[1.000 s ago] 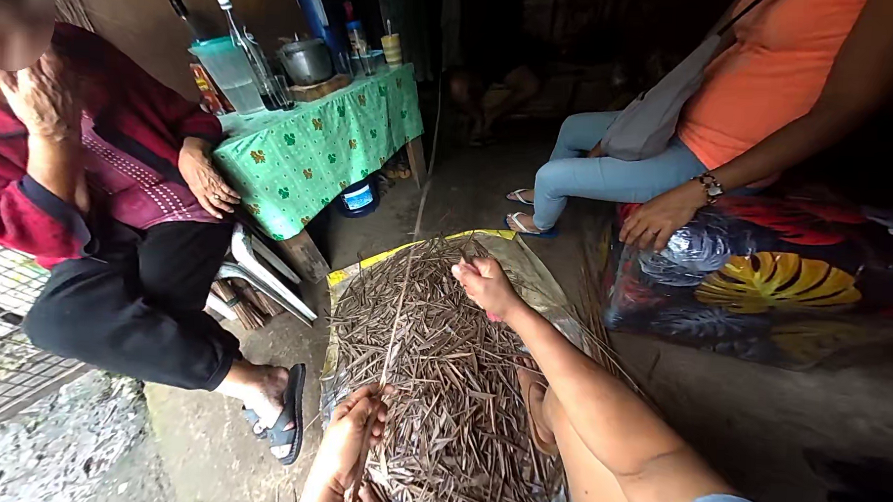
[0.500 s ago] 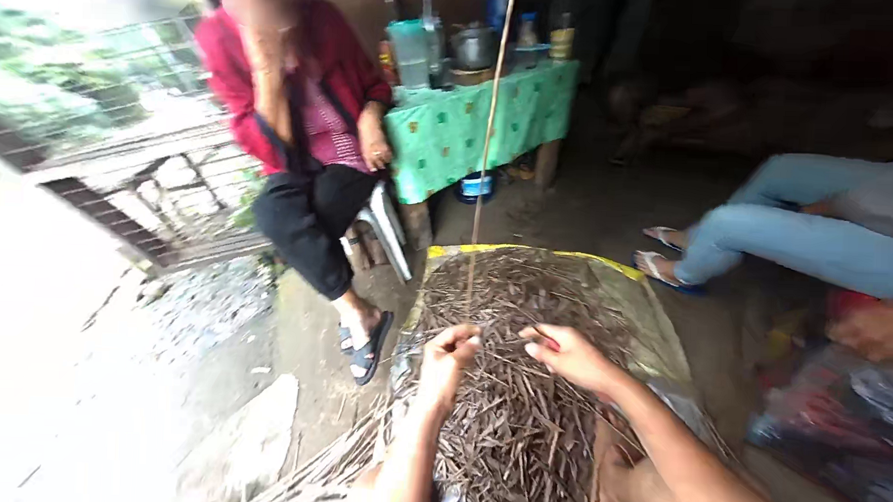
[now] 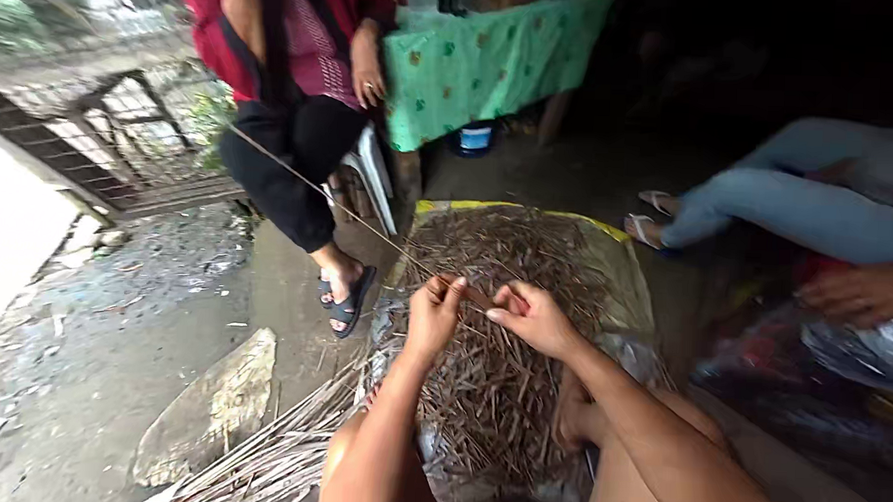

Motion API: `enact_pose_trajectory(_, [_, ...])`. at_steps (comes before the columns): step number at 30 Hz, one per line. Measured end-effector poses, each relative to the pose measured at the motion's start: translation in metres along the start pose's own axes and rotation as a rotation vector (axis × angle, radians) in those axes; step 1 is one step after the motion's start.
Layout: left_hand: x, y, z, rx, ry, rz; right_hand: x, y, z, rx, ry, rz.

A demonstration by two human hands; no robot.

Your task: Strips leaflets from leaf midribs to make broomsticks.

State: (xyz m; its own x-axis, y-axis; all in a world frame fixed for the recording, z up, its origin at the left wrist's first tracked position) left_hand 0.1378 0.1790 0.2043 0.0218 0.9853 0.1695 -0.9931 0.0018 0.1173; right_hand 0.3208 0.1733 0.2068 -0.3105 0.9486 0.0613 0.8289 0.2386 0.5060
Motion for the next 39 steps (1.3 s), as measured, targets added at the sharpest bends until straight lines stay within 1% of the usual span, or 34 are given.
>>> enact_pose_trajectory(3, [-0.001, -0.007, -0.002, 0.110, -0.070, -0.097, 0.001, -0.013, 0.013, 0.018, -0.078, -0.094])
enact_pose_trajectory(4, [-0.001, -0.009, -0.002, 0.128, -0.102, -0.120, 0.001, -0.017, 0.014, 0.038, -0.093, -0.099])
enact_pose_trajectory(7, [-0.001, -0.014, 0.001, 0.079, -0.133, -0.129, 0.003, -0.018, 0.014, 0.203, -0.154, -0.023])
enact_pose_trajectory(8, [-0.002, -0.016, 0.000, 0.072, -0.100, -0.153, 0.003, -0.015, 0.013, 0.287, -0.190, 0.013])
enact_pose_trajectory(12, [-0.008, -0.036, -0.018, 0.169, 0.088, -0.398, 0.005, -0.005, 0.010, 0.520, -0.342, 0.155])
enact_pose_trajectory(14, [-0.013, -0.047, -0.022, 0.166, 0.148, -0.408, 0.006, -0.004, 0.012, 0.550, -0.382, 0.195])
enact_pose_trajectory(16, [-0.015, -0.052, -0.022, 0.085, 0.203, -0.339, 0.005, -0.006, 0.011, 0.563, -0.393, 0.193])
enact_pose_trajectory(18, [-0.016, -0.053, -0.019, -0.075, 0.259, -0.258, 0.005, -0.004, 0.012, 0.483, -0.330, 0.152])
enact_pose_trajectory(20, [-0.014, -0.052, -0.017, -0.231, 0.307, -0.172, 0.006, 0.001, 0.018, 0.235, -0.176, 0.051])
enact_pose_trajectory(22, [-0.012, -0.051, -0.017, -0.300, 0.335, -0.128, 0.005, 0.002, 0.020, -0.035, -0.081, -0.063])
enact_pose_trajectory(24, [-0.013, -0.053, -0.017, -0.303, 0.327, -0.126, 0.003, -0.002, 0.018, -0.166, -0.077, -0.104])
enact_pose_trajectory(28, [-0.015, -0.064, -0.016, -0.312, 0.344, -0.143, 0.004, -0.003, 0.013, -0.269, -0.095, -0.029])
enact_pose_trajectory(32, [-0.019, -0.070, -0.012, -0.477, 0.460, -0.193, 0.008, 0.000, 0.018, -0.382, -0.046, 0.023])
enact_pose_trajectory(36, [-0.029, -0.068, -0.006, -0.581, 0.533, -0.286, 0.014, 0.008, 0.030, -0.383, -0.028, 0.084])
enact_pose_trajectory(39, [-0.031, -0.069, -0.008, -0.737, 0.611, -0.350, 0.011, 0.008, 0.030, -0.445, 0.018, 0.181])
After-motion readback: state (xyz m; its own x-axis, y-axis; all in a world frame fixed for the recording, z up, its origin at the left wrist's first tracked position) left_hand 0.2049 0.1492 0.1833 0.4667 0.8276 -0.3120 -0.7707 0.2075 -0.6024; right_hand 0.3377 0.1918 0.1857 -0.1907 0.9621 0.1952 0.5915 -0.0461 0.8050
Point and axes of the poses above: each hand's wrist, its own x-axis towards the middle knuckle, its own y-axis out of the back of the hand, z = x × y, the point moved 4 cm from there along x, towards the middle knuckle, and after that the axes turned 2 degrees about -x, right-handed, at the moved point
